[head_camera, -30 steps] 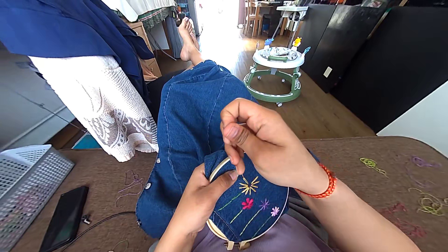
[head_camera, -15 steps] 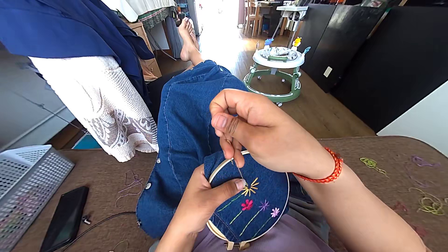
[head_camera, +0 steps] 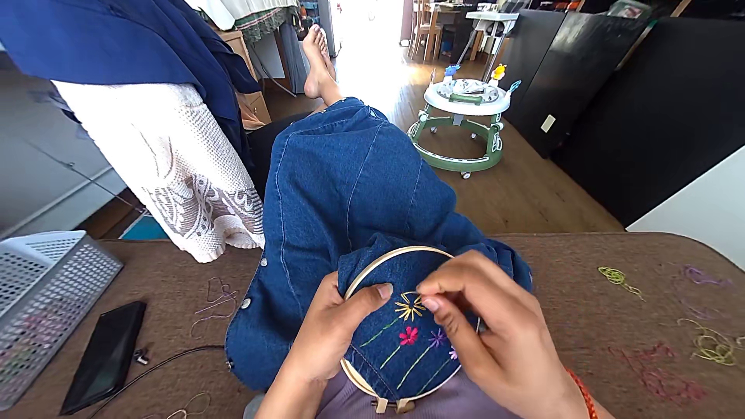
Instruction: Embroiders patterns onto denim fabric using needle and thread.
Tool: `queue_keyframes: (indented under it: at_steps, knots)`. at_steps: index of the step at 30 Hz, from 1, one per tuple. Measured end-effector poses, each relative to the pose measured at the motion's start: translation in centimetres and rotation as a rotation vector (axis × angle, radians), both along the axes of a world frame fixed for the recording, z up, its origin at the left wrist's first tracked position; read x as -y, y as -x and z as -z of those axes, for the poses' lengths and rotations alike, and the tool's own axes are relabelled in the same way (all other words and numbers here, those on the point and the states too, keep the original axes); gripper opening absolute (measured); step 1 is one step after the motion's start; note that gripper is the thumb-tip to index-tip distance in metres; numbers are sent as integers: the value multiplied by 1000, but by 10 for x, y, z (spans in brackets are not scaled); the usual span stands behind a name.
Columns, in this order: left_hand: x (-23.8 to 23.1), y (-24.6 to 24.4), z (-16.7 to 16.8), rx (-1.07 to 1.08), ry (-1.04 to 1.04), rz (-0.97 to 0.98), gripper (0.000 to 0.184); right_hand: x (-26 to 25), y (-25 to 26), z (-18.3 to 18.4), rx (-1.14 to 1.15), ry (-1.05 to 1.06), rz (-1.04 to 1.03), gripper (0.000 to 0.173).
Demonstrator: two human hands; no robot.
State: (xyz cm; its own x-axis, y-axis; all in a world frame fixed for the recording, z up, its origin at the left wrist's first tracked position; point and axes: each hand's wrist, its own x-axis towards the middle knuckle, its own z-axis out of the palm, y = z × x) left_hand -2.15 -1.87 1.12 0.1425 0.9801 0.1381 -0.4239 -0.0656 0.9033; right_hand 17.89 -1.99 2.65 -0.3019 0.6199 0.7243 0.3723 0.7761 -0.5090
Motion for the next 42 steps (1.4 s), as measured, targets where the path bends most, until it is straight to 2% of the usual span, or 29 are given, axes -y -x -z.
queue_keyframes:
  at_steps: [6,24,31,36,39,42]
  knots:
    - [1,-1,-1,13,-14,-11,11,4,7,13,76,-78,134,17]
    - [2,-3,-1,-10,-25,-65,11,6,8,7,147,-103,183,20]
    - [2,-3,2,-53,-103,-77,10,5,12,-4,72,-112,165,17]
    - [0,-2,6,-158,-211,-134,8,-5,27,4,75,-162,196,18]
    - [-2,-1,3,-158,-116,-191,11,4,28,7,30,-258,153,33]
    - [-6,-3,-2,53,114,-245,19,25,25,19,127,-360,-40,36]
